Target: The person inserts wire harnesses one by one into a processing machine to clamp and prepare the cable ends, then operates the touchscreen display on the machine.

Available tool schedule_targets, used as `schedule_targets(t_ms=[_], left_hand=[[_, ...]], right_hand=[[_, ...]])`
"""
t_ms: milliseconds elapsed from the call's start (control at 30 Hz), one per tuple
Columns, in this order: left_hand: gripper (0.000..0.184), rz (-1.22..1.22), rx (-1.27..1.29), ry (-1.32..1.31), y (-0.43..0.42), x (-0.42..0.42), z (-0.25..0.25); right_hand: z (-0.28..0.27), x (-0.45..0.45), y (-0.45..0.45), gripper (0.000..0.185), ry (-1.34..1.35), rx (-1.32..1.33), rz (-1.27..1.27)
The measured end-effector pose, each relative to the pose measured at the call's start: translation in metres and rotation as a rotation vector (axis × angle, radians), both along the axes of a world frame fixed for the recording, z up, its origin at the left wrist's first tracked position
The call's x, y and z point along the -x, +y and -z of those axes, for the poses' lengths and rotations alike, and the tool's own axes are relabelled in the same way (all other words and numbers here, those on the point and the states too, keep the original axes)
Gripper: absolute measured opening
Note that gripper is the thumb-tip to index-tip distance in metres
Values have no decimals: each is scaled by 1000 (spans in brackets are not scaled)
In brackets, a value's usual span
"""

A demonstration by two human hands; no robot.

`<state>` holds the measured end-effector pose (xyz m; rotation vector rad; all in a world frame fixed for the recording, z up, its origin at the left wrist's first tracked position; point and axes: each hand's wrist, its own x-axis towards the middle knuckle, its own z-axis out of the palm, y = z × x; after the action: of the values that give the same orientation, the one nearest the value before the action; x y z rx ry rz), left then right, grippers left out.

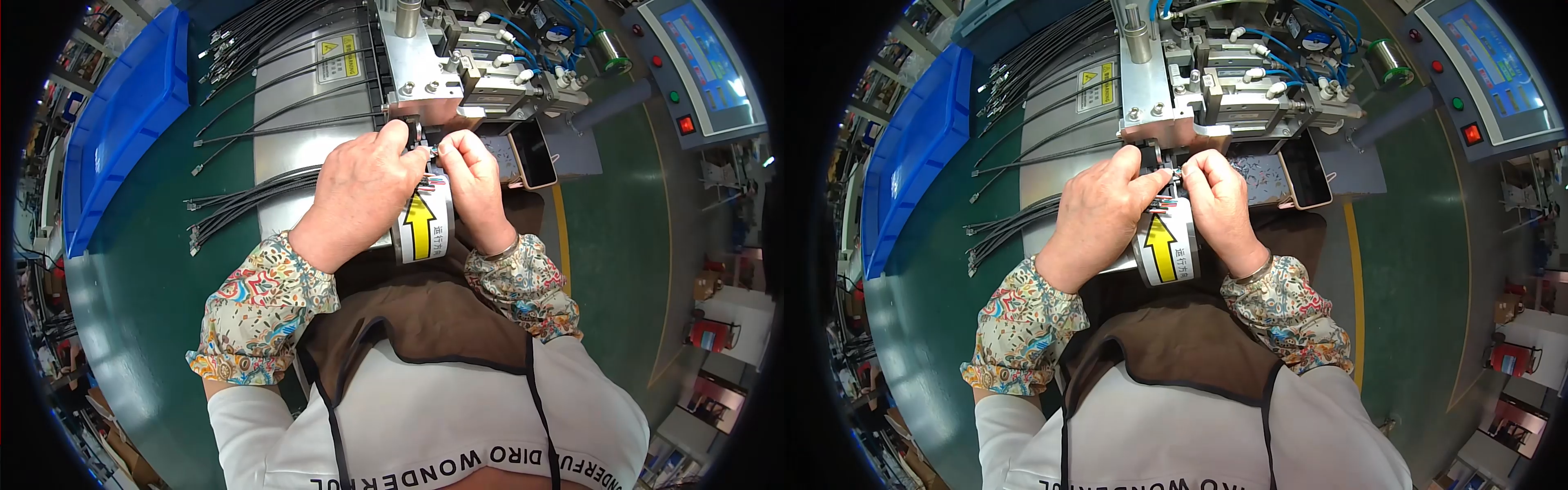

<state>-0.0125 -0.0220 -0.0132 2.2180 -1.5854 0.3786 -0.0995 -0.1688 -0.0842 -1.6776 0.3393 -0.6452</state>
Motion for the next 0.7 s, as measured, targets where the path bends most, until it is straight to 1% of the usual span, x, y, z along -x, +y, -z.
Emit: schedule_targets(t_ms=[33,133,167,267,367,467,600,700], left_hand=[[19,5,-3,-1,0,-1,0],[17,20,-6,5,0,-2,0],[17,22,-5,9,0,-2,-1],[17,30,-11,4,0,-4,-1],[17,46,-5,-2,0,-5,1],[17,70,-7,-11,1,-10,2],[16,96,20,26,21,-20,9],[19,47,35,56,31,-24,12]], right_hand=[[-1,0,-1,15,21,36,3],[-14,-1,-3,19,87,184,-35],[-12,-2,-4,23,69,247,-60],[-4,-6,-2,24,41,3,-86],[5,-6,-1,25,40,-121,-82],[0,-7,1,26,70,-34,-46],[3,-6,-1,26,32,-6,-56],[6,-3,-2,24,37,84,-25]])
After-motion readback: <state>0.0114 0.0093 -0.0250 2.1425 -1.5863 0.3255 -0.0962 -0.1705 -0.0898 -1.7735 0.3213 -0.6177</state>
